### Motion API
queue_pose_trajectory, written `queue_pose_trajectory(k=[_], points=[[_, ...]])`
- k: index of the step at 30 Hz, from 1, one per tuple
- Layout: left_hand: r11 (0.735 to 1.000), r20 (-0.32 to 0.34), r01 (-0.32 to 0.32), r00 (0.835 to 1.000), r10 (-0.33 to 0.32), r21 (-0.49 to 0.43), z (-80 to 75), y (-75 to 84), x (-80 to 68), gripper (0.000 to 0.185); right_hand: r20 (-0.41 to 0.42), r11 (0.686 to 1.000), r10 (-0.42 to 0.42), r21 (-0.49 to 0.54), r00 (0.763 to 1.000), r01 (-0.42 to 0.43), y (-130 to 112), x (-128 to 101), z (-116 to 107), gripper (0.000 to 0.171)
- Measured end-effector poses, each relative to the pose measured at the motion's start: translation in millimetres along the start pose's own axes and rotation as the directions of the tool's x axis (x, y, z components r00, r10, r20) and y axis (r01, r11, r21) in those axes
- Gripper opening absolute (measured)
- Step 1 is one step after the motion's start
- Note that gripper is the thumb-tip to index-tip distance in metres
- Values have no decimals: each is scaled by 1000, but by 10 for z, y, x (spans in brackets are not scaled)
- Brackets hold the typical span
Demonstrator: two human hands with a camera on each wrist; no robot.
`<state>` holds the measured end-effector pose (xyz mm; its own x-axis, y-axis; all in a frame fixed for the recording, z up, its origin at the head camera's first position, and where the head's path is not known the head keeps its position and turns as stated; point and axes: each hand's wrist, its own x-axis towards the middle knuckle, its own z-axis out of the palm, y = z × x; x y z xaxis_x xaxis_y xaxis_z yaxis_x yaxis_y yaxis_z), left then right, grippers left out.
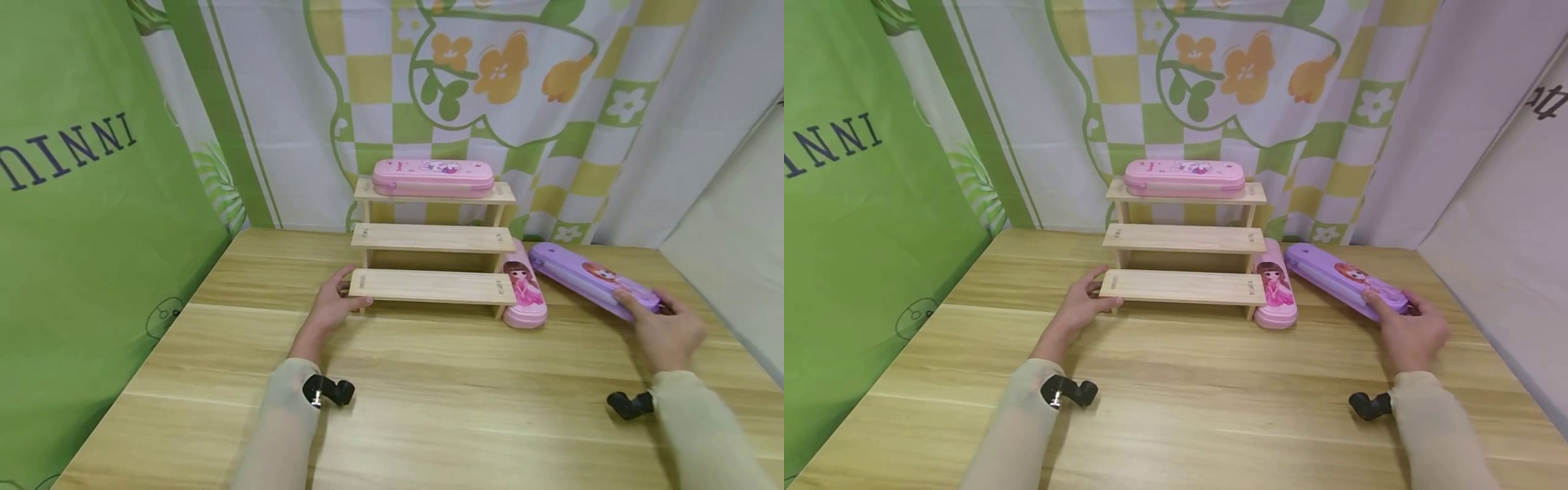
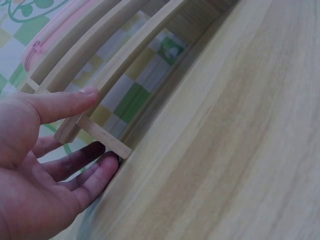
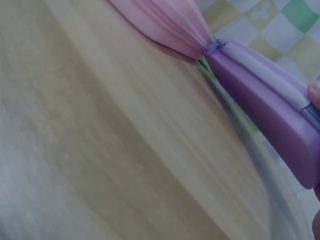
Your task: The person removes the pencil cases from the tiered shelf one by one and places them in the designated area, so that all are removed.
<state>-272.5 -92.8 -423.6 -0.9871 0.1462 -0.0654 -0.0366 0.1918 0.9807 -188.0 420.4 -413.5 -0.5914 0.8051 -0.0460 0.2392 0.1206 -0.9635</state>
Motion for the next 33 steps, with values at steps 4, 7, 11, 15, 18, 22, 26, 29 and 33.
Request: queue_pose_trajectory(k=[4, 7, 11, 15, 18, 22, 26, 29, 33], points=[[1000, 1, -1, 1000, 1, 1, 7, -2, 7, 82, -6, 999, 4, 43, 1000, -4, 41, -15, 65, 85], [1000, 6, 1, 1000, -1, -5, 16, -2, 12, 81, -20, 1000, -21, -14, 1000, 20, 85, -15, 95, 85], [1000, 5, 10, 1000, -10, -10, 18, 1, 19, 82, 0, 993, -30, -114, 1000, 29, 129, -45, 112, 88], [1000, 1, 18, 1000, -18, -2, 9, 0, 16, 83, 61, 965, -81, -245, 995, 94, 148, -115, 124, 89], [1000, -3, 24, 1000, -24, 6, -2, -8, 11, 83, 128, 924, -154, -332, 980, 188, 144, -179, 143, 88], [1000, -7, 26, 1000, -26, 16, -4, -6, 3, 84, 215, 897, -186, -362, 959, 255, 121, -274, 153, 87], [999, -5, 28, 1000, -28, 22, 1, 6, -13, 84, 267, 880, -208, -368, 941, 299, 107, -360, 138, 85], [999, -3, 24, 1000, -23, 24, 2, 11, -16, 84, 288, 856, -253, -378, 924, 352, 97, -412, 116, 82], [1000, -2, 15, 1000, -15, 26, 3, 16, -13, 84, 316, 826, -315, -374, 895, 423, 83, -471, 97, 77]])
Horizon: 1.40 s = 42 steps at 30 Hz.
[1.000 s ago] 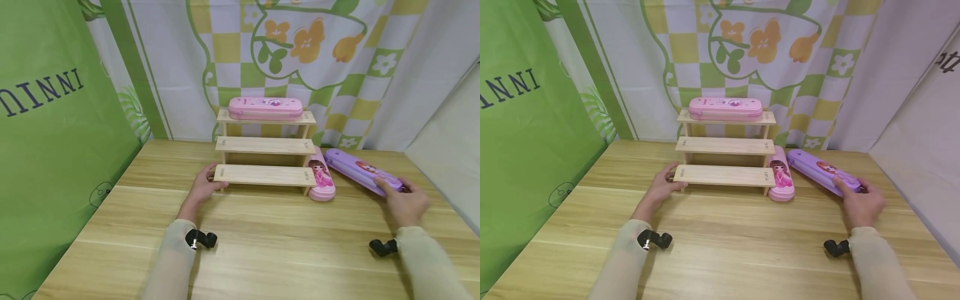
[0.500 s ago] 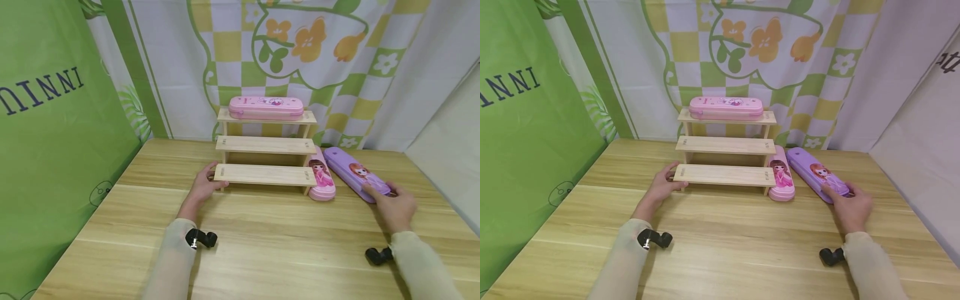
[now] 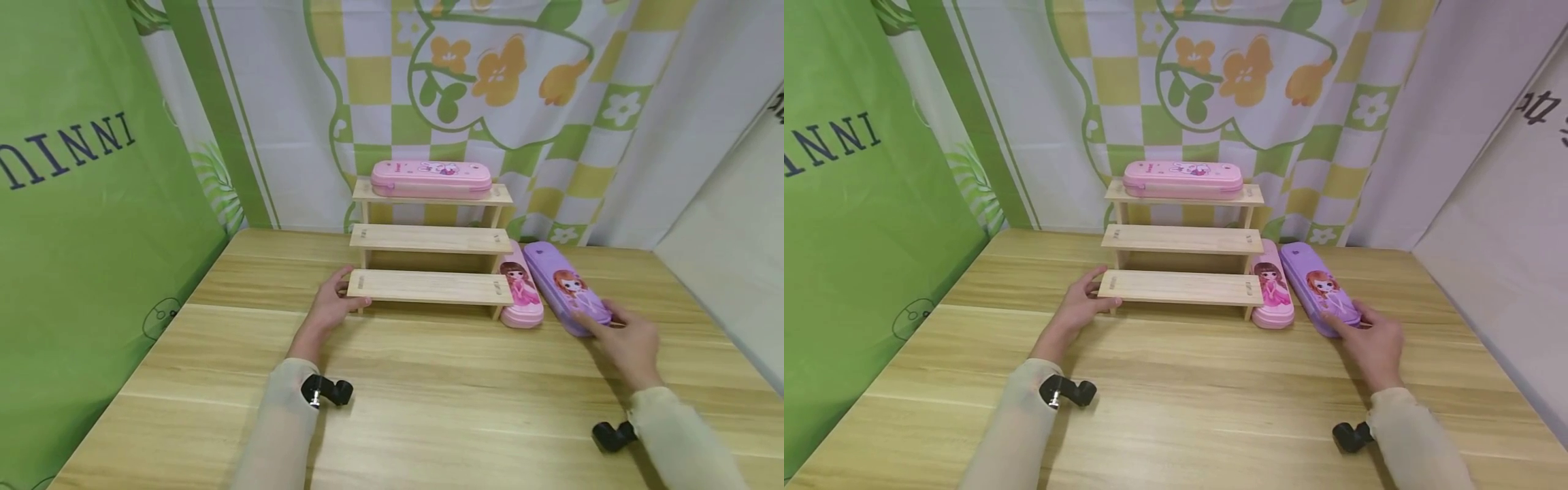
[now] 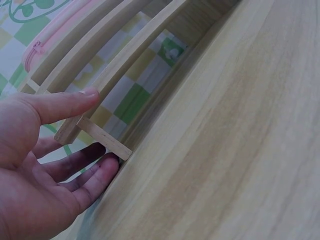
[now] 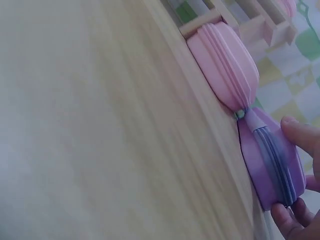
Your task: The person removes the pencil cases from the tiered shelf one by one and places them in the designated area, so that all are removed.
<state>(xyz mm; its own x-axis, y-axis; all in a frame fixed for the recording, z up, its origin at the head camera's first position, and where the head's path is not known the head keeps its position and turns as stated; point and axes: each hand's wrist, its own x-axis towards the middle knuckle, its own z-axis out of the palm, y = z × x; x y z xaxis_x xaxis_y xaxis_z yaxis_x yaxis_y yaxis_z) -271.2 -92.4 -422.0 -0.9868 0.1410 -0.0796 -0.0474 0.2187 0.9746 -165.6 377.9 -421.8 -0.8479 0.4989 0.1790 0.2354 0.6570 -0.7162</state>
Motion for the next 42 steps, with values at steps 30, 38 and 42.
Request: queue_pose_trajectory(k=[30, 38, 42], points=[[1000, -1, 9, 1000, -9, -8, 7, 12, -12, 83, 92, 997, -48, -62, 995, 54, -175, -61, 87, 80], [999, 17, 34, 999, -33, -32, 7, 21, -15, 85, 152, 999, -18, -47, 988, 25, -497, 163, -103, 89], [999, -1, 30, 1000, -30, -21, -4, 18, -16, 83, 180, 994, -104, -7, 978, 107, -876, 312, -98, 88]])
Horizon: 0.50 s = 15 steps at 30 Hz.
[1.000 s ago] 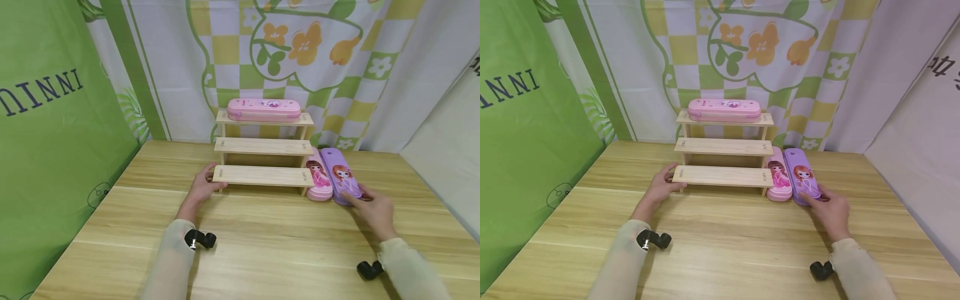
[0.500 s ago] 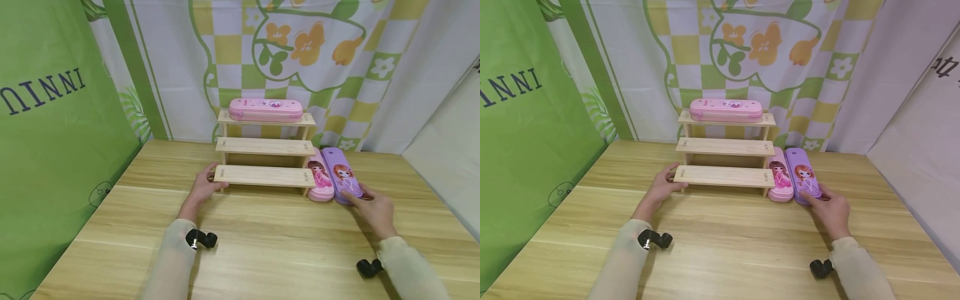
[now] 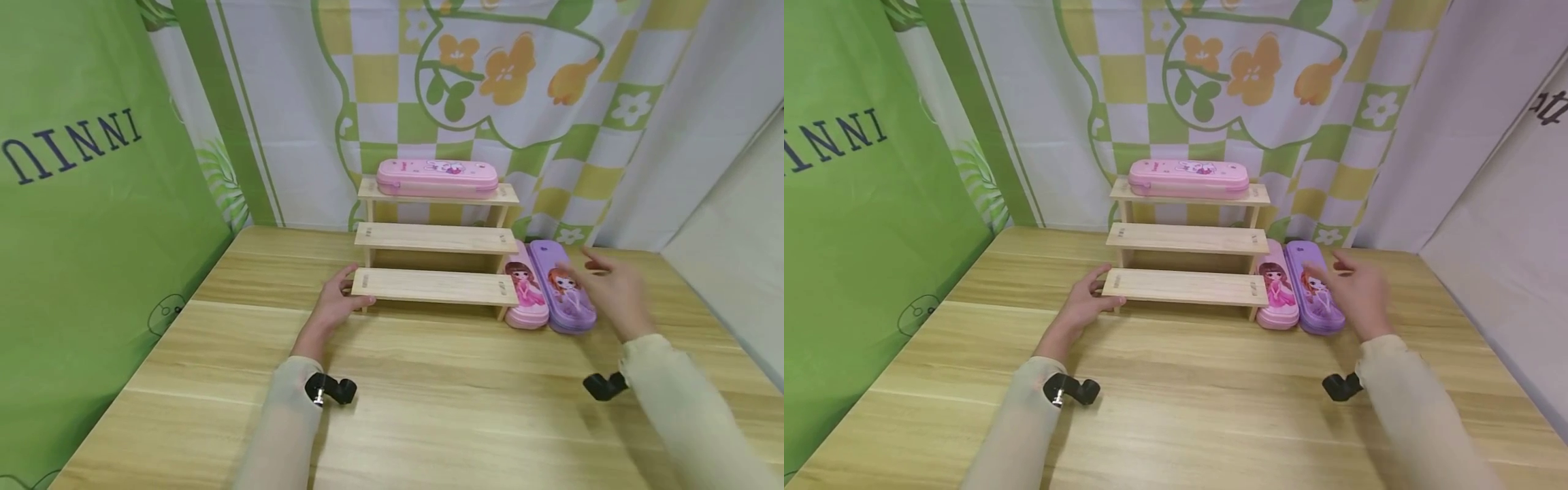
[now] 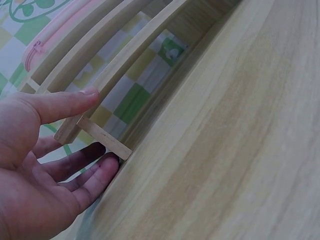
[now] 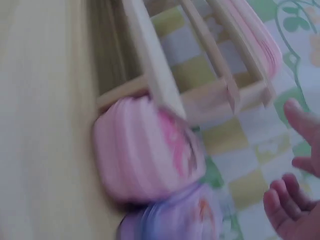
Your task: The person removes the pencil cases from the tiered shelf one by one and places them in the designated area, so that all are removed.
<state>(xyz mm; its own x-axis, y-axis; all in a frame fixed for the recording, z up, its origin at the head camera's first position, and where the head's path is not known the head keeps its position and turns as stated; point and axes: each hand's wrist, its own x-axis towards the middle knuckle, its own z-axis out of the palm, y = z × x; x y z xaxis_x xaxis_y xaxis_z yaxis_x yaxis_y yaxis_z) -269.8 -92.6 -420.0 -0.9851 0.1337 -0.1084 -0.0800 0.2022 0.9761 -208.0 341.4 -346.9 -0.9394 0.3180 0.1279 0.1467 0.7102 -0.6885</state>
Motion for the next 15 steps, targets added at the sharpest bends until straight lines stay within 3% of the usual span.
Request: queue_pose_trajectory(k=[6, 10, 15], points=[[1000, -17, -14, 1000, 14, 18, -9, -20, 24, 82, 13, 981, -149, 130, 989, 146, -497, 261, 153, 78], [1000, -16, -15, 1000, 15, 14, -9, -14, 19, 82, -36, 954, -242, 172, 970, 244, -759, 440, 275, 72], [999, -20, -25, 999, 25, 24, -7, -20, 27, 83, -88, 929, -288, 215, 953, 301, -1016, 694, 409, 72]])
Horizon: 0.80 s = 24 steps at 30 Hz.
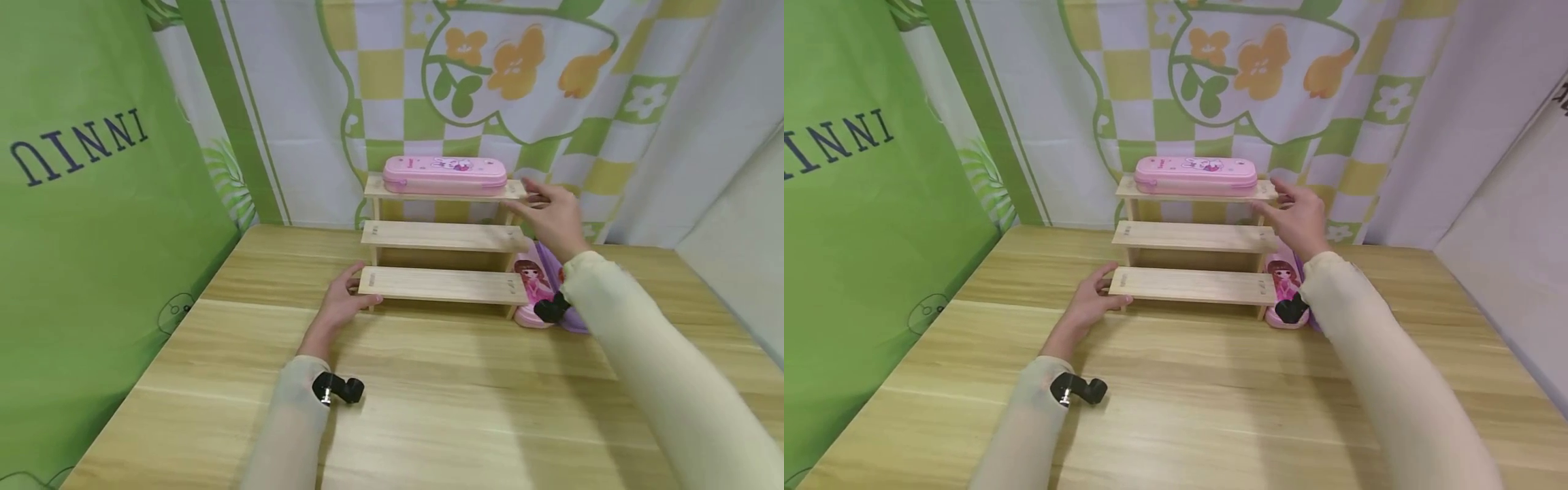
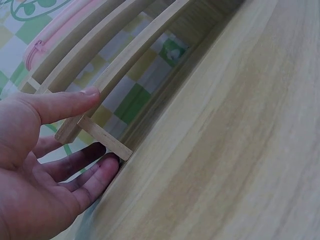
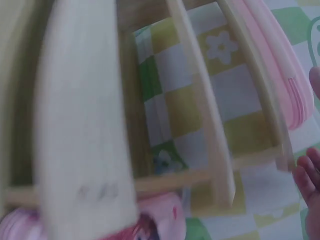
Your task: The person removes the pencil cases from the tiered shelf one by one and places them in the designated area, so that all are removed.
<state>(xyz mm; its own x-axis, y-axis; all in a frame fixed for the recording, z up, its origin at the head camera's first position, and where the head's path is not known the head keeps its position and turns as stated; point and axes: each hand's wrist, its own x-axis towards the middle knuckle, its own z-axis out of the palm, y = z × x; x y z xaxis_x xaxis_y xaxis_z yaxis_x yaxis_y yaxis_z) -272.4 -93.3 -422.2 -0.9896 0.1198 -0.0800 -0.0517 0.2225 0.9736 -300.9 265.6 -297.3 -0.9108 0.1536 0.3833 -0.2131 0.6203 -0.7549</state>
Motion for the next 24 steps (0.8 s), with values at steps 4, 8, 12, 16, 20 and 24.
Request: queue_pose_trajectory(k=[4, 8, 12, 16, 20, 24], points=[[1000, 5, -5, 1000, 5, -5, 0, -6, 12, 83, -10, 1000, 8, 22, 1000, -8, -103, 194, 131, 75], [1000, 1, -9, 1000, 9, -6, -11, 0, 14, 82, 40, 999, 31, 38, 999, -32, -193, 340, 249, 78], [1000, -13, -14, 1000, 14, -7, -5, -6, 14, 82, 108, 993, 89, 70, 990, -96, -237, 434, 313, 83], [1000, -9, -17, 1000, 17, -11, 0, -11, 21, 83, 132, 990, 130, 45, 983, -137, -236, 489, 345, 88], [1000, -11, -20, 1000, 20, -8, -9, -13, 26, 83, 160, 990, 134, 10, 978, -138, -237, 544, 368, 96], [1000, -17, -22, 1000, 22, 7, -29, -24, 38, 82, 183, 991, 134, -5, 974, -135, -252, 580, 393, 100]])
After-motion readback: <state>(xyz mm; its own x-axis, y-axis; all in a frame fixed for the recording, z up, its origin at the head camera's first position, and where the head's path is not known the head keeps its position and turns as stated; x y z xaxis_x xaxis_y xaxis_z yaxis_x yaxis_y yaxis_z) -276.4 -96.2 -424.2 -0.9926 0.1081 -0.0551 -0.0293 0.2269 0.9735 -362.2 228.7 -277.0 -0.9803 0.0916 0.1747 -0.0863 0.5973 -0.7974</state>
